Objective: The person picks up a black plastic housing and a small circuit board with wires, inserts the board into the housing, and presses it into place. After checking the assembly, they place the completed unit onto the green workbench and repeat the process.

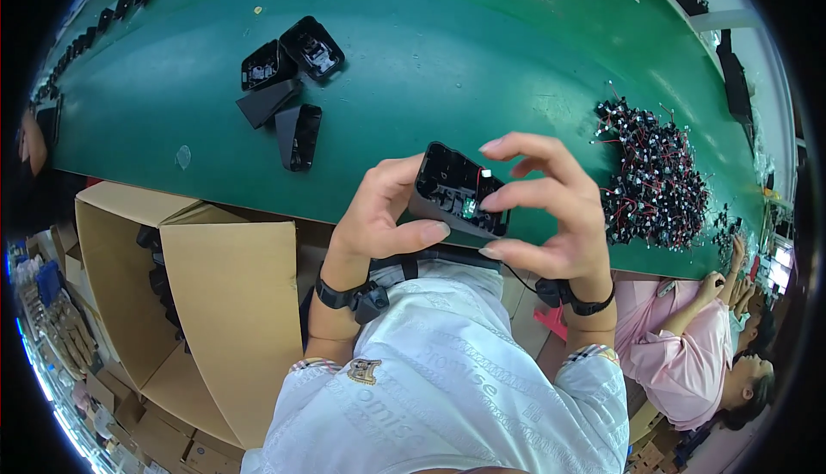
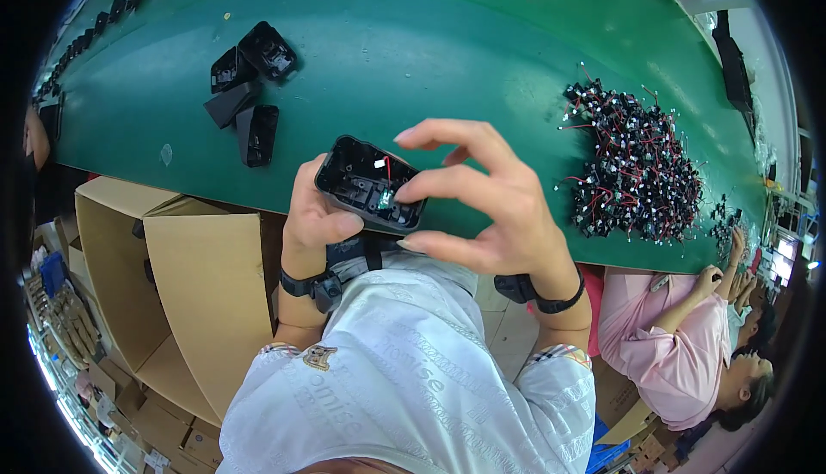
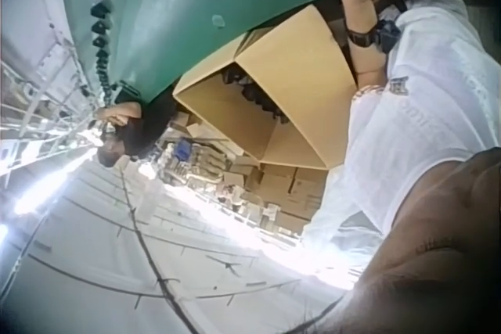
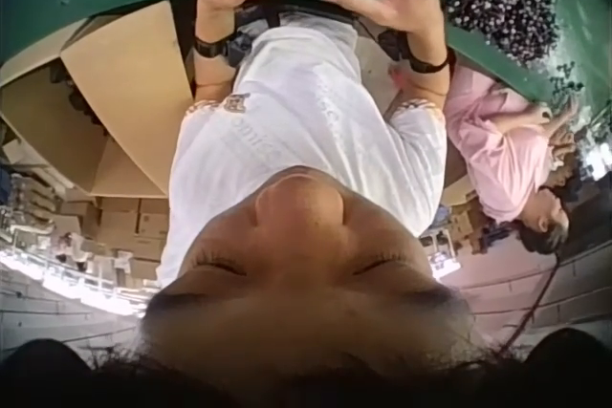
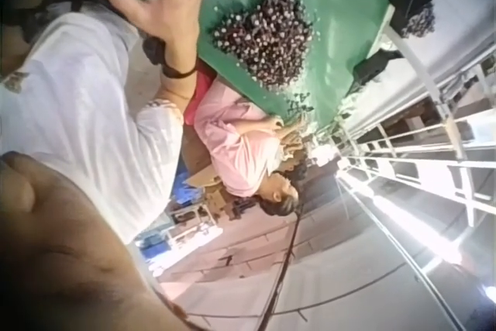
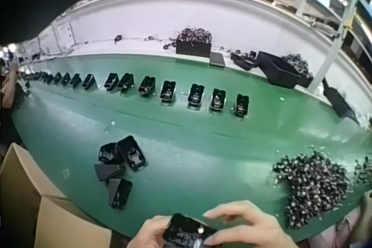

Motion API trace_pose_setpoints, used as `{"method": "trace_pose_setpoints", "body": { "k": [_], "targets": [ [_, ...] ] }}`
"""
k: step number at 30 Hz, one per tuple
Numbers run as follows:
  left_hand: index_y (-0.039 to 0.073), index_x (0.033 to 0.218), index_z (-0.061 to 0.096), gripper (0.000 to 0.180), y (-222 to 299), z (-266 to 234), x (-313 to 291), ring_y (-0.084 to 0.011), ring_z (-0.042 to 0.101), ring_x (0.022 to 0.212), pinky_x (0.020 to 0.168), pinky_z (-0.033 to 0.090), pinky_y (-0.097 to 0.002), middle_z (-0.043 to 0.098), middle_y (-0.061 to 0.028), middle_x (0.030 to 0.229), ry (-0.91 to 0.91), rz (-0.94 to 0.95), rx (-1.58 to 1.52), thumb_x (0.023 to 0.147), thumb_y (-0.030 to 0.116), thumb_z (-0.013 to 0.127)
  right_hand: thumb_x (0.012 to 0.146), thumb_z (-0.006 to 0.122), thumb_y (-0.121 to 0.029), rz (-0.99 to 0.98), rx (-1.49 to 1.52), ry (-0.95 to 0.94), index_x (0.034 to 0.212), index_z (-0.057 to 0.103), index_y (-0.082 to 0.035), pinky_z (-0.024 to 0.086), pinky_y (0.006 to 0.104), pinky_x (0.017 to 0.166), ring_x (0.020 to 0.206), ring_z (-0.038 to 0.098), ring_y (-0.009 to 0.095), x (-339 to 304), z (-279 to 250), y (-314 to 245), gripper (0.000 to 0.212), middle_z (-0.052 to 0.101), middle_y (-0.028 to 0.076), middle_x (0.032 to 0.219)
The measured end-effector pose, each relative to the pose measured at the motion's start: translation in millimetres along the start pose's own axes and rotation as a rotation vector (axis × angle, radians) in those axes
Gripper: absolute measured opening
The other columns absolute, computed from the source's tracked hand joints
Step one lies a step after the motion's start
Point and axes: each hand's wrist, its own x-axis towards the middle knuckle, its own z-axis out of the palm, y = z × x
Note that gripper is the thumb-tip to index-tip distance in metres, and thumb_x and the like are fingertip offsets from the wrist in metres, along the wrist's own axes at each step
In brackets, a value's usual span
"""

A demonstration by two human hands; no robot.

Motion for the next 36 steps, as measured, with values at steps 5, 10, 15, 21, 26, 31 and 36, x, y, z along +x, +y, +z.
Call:
{"method": "trace_pose_setpoints", "body": {
  "k": [5,10,15,21,26,31,36],
  "targets": [
    [-0.008,0.136,0.056,0.057,2,3,-6,-0.0186,0.063,0.115,0.103,0.046,-0.0331,0.067,-0.0129,0.127,0.027,-0.169,-0.239,0.087,0.017,0.073,0.069,0.088,-0.019,-0.128,-0.157,0.093,0.098,0.073,-0.005,0.054,0.0365,0.083,0.108,0.068,0.033,0,11,0,0.036,0.066,0.023,0.127],
    [-0.005,0.124,0.064,0.043,24,17,18,-0.0163,0.063,0.101,0.093,0.048,-0.0321,0.07,-0.01,0.11,0.055,-0.347,-0.214,0.095,0.026,0.066,0.073,0.088,-0.01,0.081,0.085,0.137,0.095,0.07,0.0,0.057,0.0375,0.089,0.107,0.07,0.029,-1,13,1,0.03,0.066,0.023,0.131],
    [-0.003,0.113,0.069,0.042,20,25,35,-0.0151,0.066,0.089,0.08,0.05,-0.0276,0.072,-0.0094,0.098,0.086,-0.368,-0.175,0.098,0.036,0.064,0.086,0.077,-0.004,0.316,0.507,0.277,0.11,0.063,0.006,0.048,0.0371,0.103,0.116,0.064,0.024,-7,20,7,0.03,0.065,0.026,0.131],
    [-0.003,0.111,0.069,0.049,19,30,34,-0.0176,0.07,0.081,0.071,0.051,-0.0268,0.072,-0.0114,0.098,0.133,-0.417,-0.145,0.1,0.044,0.062,0.089,0.076,-0.008,0.398,0.639,0.347,0.115,0.064,0.006,0.048,0.0347,0.101,0.111,0.064,0.02,-13,23,18,0.031,0.067,0.017,0.123],
    [-0.003,0.113,0.068,0.051,18,29,34,-0.0177,0.07,0.078,0.069,0.051,-0.0269,0.072,-0.0116,0.097,0.138,-0.476,-0.152,0.1,0.046,0.062,0.088,0.076,-0.017,0.441,0.618,0.33,0.119,0.061,0.005,0.046,0.0342,0.099,0.107,0.063,0.017,-11,23,16,0.041,0.068,0.011,0.113],
    [-0.002,0.107,0.069,0.052,18,29,29,-0.0176,0.07,0.078,0.07,0.051,-0.0272,0.073,-0.0117,0.092,0.103,-0.46,-0.136,0.1,0.048,0.059,0.083,0.079,-0.008,0.355,0.707,0.227,0.104,0.068,0.003,0.041,0.0455,0.11,0.132,0.055,0.032,-14,18,23,0.026,0.056,0.031,0.141],
    [0.0,0.101,0.069,0.054,13,22,29,-0.0173,0.07,0.078,0.072,0.052,-0.0273,0.073,-0.0105,0.088,-0.011,-0.485,-0.143,0.101,0.052,0.056,0.072,0.084,-0.009,0.196,0.747,0.083,0.092,0.068,-0.001,0.036,0.0507,0.113,0.14,0.049,0.04,-5,10,32,0.027,0.051,0.036,0.144]
  ]
}}
